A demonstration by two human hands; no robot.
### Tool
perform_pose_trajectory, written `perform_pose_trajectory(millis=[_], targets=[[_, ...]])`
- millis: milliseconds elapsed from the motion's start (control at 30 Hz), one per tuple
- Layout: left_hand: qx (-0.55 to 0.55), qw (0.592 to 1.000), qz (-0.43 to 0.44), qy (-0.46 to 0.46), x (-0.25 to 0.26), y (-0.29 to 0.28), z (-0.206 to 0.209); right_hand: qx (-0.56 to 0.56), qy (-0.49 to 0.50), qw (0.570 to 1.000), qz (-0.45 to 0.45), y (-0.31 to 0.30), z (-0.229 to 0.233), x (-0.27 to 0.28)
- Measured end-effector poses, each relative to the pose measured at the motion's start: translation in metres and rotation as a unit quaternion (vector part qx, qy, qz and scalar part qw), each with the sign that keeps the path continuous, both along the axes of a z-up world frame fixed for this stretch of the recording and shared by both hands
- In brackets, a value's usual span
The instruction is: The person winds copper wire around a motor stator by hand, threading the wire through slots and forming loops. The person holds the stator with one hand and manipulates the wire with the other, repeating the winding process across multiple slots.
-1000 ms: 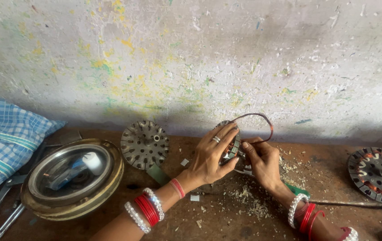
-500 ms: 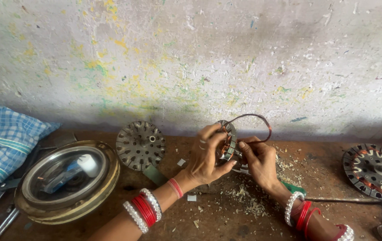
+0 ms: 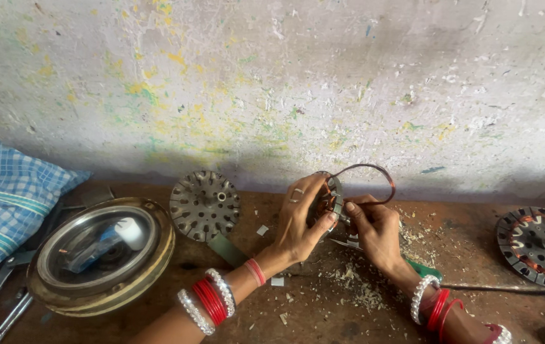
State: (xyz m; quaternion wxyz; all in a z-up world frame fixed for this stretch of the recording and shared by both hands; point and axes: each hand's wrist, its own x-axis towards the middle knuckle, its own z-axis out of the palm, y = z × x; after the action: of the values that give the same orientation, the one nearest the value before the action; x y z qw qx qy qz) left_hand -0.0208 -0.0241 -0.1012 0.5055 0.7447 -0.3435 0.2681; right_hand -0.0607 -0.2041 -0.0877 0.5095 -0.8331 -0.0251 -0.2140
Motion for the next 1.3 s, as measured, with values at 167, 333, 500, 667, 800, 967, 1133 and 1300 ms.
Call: perform_pose_trajectory(millis=[167,333,500,667,800,967,1133,1300], targets=[[-0.057,0.998,0.0,0.041,0.003,0.007,0.002,0.06,0.009,0.998,0.018,0.003,0.002,-0.007],[-0.083,0.994,-0.032,0.068,0.016,0.006,0.013,0.061,0.027,0.998,0.007,0.006,0.008,-0.005],[-0.074,0.988,-0.087,0.103,0.027,0.002,0.026,0.108,0.045,0.993,0.023,0.005,0.008,-0.003],[-0.122,0.971,-0.114,0.168,0.031,-0.006,0.036,0.08,0.031,0.996,0.008,0.0,0.006,0.001],[-0.173,0.963,-0.09,0.185,0.033,-0.014,0.03,0.069,0.047,0.996,-0.008,-0.005,0.001,0.009],[-0.234,0.95,-0.118,0.168,0.03,-0.017,0.015,0.097,0.022,0.995,0.011,-0.01,-0.005,0.016],[-0.244,0.953,-0.095,0.152,0.033,-0.019,0.012,0.096,0.019,0.995,0.005,-0.011,-0.006,0.019],[-0.161,0.966,-0.076,0.186,0.031,-0.01,0.027,0.066,0.029,0.997,-0.017,-0.009,-0.008,0.019]])
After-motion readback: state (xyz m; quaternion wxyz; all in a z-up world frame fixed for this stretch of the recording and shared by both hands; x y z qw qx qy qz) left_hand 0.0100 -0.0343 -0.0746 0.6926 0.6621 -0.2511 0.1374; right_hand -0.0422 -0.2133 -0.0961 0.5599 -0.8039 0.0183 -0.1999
